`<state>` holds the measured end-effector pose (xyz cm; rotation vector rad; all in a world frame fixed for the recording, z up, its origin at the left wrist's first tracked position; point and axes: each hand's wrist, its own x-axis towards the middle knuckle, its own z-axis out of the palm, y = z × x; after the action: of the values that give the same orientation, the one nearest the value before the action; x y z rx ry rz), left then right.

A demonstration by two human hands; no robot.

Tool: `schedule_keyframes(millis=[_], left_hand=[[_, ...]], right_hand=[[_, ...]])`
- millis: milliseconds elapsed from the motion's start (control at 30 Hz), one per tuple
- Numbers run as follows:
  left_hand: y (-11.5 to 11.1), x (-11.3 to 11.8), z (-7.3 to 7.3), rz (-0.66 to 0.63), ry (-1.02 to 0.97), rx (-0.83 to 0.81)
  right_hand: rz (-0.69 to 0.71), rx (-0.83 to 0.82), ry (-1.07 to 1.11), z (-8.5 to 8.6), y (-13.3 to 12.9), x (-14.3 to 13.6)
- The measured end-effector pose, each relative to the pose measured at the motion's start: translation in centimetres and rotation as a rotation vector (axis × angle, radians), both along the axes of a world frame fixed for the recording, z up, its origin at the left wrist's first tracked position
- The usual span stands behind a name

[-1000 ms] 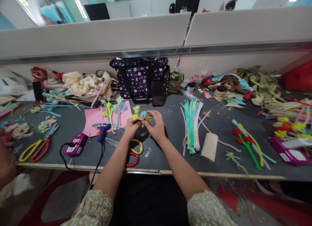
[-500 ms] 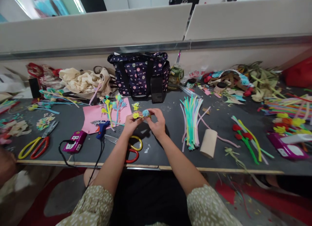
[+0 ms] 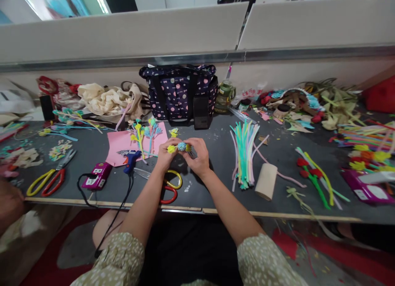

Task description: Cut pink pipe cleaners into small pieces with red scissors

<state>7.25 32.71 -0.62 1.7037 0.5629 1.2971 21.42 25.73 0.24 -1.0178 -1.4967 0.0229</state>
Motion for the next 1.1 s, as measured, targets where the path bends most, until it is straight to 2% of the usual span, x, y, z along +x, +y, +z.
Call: schedule_keyframes(millis=[333,467,667,867,1100], left_hand=[[0.0,0.0,0.0,-0.041,-0.023,-0.038],[-0.3,0.1,0.4,-0.079,-0.105,-0.111],[-1.1,0.2,0.9,-0.160,-0.182,-0.257],[-0.9,0.4,0.5,-0.138,-0.187,-0.348],[-0.9,0.6,0.0,-0.059,-0.237,-0.620]], right_hand=[[-0.027,-0.001,-0.077,-0.2,-0.1,-0.2],[-0.035,-0.046,-0.082,-0.5,0.0,-0.1],[-0.040,-0.015,-0.054,-0.4,-0.1,0.0],[-0.080,-0.049,-0.042,-0.3,0.0,0.0],[-0.048,-0.112,-0.014,0.2,0.1,-0.4]])
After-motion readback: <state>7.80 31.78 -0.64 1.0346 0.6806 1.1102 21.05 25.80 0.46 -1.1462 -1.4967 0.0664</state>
